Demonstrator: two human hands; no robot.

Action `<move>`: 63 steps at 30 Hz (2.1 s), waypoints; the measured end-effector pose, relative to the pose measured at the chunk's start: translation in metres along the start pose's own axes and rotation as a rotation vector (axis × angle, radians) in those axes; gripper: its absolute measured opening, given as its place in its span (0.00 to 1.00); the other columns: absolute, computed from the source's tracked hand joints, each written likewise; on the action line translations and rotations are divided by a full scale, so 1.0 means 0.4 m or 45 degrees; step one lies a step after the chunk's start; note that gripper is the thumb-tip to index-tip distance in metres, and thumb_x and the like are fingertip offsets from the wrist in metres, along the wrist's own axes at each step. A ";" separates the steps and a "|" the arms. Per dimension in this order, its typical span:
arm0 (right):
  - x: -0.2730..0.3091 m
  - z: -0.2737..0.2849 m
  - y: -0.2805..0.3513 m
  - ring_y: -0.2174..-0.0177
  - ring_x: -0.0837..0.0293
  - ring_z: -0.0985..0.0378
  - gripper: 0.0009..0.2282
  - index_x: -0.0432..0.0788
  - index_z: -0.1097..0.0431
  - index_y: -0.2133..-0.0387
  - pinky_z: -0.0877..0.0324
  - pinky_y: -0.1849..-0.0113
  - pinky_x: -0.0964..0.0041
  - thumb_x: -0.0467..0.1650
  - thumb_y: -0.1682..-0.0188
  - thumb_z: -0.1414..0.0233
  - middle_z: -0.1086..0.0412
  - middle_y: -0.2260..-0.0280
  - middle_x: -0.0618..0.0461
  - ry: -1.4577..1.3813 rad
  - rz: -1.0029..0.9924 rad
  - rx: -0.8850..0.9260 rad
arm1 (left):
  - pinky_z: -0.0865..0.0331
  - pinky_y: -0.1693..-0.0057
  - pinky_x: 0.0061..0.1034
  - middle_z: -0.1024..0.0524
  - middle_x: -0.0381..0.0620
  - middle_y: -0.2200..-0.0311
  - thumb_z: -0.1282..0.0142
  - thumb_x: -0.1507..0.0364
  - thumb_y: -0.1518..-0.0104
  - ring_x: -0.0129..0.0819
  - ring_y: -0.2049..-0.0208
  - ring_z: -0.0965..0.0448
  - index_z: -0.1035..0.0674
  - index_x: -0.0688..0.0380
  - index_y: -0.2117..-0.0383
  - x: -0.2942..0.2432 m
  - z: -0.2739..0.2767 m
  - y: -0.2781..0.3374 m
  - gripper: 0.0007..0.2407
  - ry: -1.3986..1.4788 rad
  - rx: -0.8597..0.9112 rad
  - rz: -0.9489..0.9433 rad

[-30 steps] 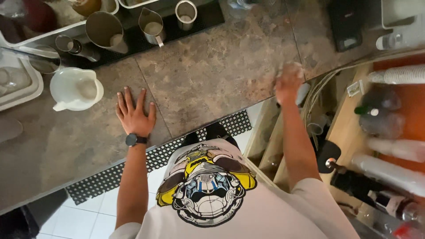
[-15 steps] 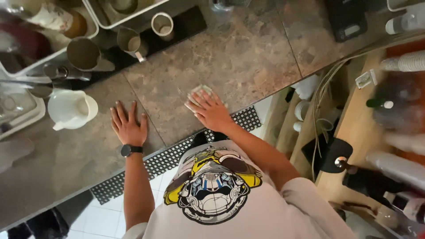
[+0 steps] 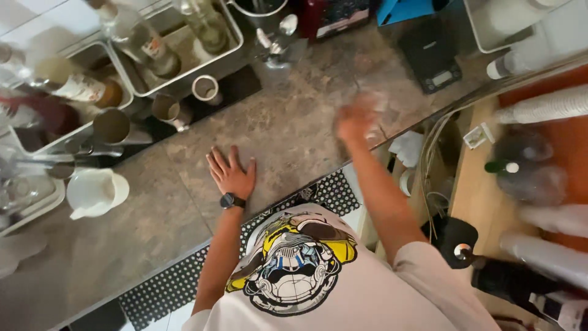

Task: The recorder uses a cloth to wipe down various surfaces on a coffee shop counter, including the area near the espresso machine and a digital scale.

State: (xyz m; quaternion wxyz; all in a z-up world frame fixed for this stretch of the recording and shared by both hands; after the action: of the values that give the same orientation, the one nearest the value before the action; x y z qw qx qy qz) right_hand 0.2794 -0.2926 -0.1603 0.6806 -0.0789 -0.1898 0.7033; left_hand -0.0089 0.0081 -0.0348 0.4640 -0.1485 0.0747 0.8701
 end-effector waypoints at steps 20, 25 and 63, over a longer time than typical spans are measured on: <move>-0.064 0.189 -0.078 0.35 0.22 0.57 0.27 0.36 0.46 0.31 0.56 0.41 0.24 0.37 0.41 0.55 0.50 0.33 0.26 -0.239 0.442 0.296 | 0.55 0.30 0.56 0.48 0.59 0.28 0.49 0.49 0.40 0.59 0.27 0.53 0.33 0.36 0.33 -0.051 -0.018 -0.012 0.28 -0.246 -0.210 0.102; 0.075 0.255 0.138 0.39 0.27 0.43 0.23 0.41 0.35 0.39 0.55 0.42 0.23 0.38 0.45 0.52 0.40 0.39 0.34 -0.407 0.943 0.353 | 0.53 0.31 0.55 0.46 0.56 0.28 0.45 0.49 0.44 0.58 0.28 0.51 0.31 0.35 0.35 -0.041 -0.035 -0.020 0.28 -0.280 -0.249 0.111; -0.086 0.276 -0.116 0.31 0.41 0.56 0.26 0.50 0.45 0.29 0.60 0.36 0.33 0.44 0.38 0.55 0.56 0.29 0.48 -0.248 0.276 0.417 | 0.48 0.27 0.45 0.47 0.52 0.28 0.48 0.50 0.34 0.49 0.26 0.50 0.40 0.58 0.29 -0.429 -0.156 -0.172 0.33 -0.131 0.025 -0.581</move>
State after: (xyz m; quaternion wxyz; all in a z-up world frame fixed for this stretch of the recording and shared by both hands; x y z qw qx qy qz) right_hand 0.2840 -0.3441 -0.0471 0.5832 0.0811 -0.1283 0.7980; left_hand 0.1500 -0.1051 -0.0368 0.6535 -0.1124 0.0240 0.7482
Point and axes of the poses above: each hand's wrist, its own y-axis away from the middle knuckle, its own z-axis out of the back of the hand, x = y × z, the point moved 1 cm from there along -y, towards the middle knuckle
